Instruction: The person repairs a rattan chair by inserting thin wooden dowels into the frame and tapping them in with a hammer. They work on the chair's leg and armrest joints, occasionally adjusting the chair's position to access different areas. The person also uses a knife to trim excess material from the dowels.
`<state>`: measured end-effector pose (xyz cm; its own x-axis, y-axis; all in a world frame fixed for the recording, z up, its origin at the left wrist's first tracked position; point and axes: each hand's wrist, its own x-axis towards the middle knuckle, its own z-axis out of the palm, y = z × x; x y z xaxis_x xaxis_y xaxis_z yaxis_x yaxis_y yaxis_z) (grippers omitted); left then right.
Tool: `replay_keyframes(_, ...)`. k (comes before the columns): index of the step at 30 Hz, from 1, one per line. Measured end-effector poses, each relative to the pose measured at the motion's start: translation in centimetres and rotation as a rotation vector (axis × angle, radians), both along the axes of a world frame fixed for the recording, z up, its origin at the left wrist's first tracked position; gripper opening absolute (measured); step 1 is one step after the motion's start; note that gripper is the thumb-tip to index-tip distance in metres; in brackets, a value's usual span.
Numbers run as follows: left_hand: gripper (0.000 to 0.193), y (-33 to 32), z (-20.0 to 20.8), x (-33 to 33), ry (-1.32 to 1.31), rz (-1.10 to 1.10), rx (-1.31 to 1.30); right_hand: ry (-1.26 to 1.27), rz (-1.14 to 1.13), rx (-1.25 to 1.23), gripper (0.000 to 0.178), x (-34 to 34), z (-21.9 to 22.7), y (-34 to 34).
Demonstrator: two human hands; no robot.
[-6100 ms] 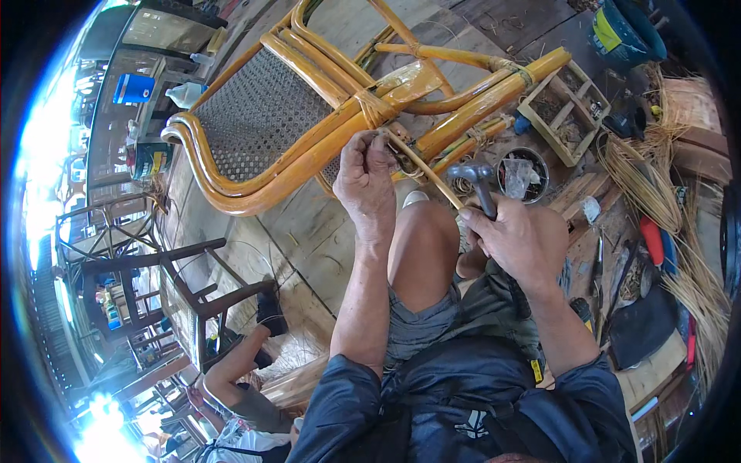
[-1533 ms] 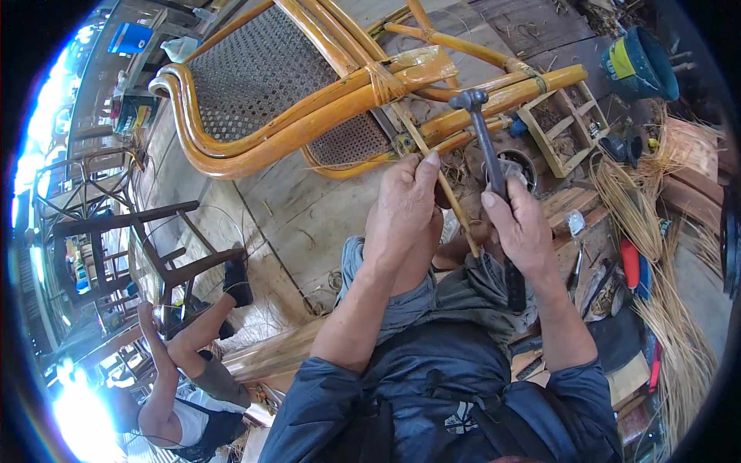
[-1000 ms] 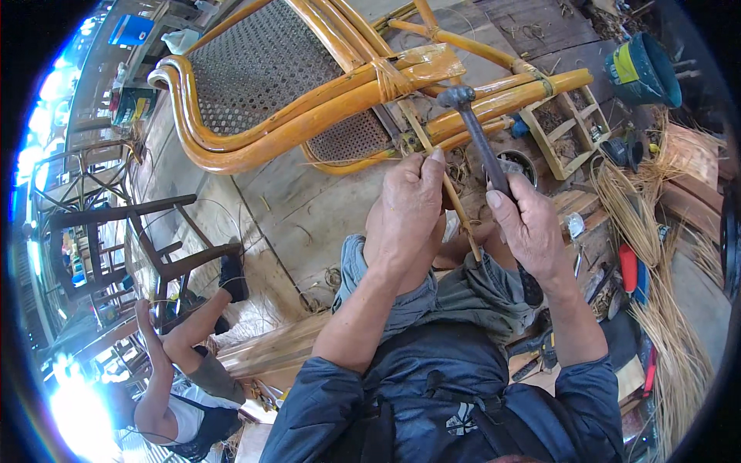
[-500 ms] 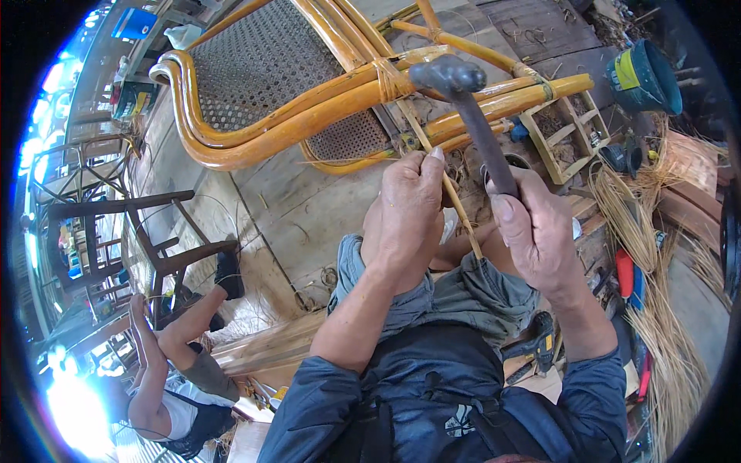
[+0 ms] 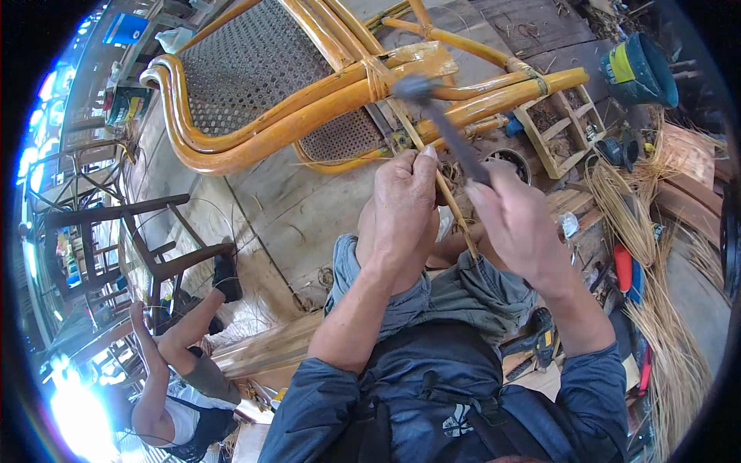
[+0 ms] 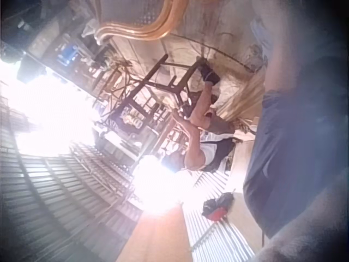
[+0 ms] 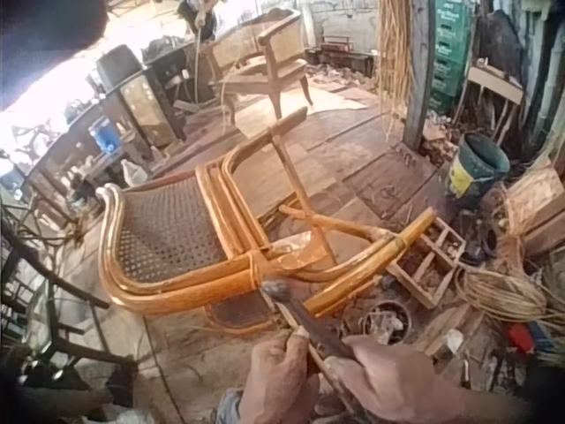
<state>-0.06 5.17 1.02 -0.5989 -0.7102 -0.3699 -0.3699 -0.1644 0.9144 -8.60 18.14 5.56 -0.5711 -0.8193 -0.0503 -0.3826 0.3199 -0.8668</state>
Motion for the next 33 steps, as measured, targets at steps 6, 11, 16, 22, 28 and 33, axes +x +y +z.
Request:
replay_keyframes(6,0.031,-0.2,-0.2,0.2,-0.081,-0.041,-0.159,-0.027,-0.054,0.053,0.028,-0.6,-1.1,0.1)
replay_keyframes(11,0.03,0.1,0.2,-0.1,0.02,0.03,0.104,-0.094,-0.085,-0.002,0.031,0.1,-0.5,0.3)
replay_keyframes(16,0.03,0.1,0.0,0.0,0.043,0.022,0.084,-0.11,-0.098,-0.016,0.031,0.2,-1.1,0.5)
replay_keyframes(22,0.031,0.2,0.2,0.0,0.007,-0.023,-0.025,-0.195,-0.121,-0.03,0.031,0.3,-1.9,0.5)
replay_keyframes(28,0.03,0.1,-0.6,0.6,0.002,-0.039,-0.101,-0.221,-0.183,0.021,0.031,0.3,-2.9,1.9)
replay_keyframes(33,0.029,0.0,0.0,0.6,0.093,-0.006,0.208,-0.366,-0.285,-0.043,0.031,0.4,-3.8,3.0)
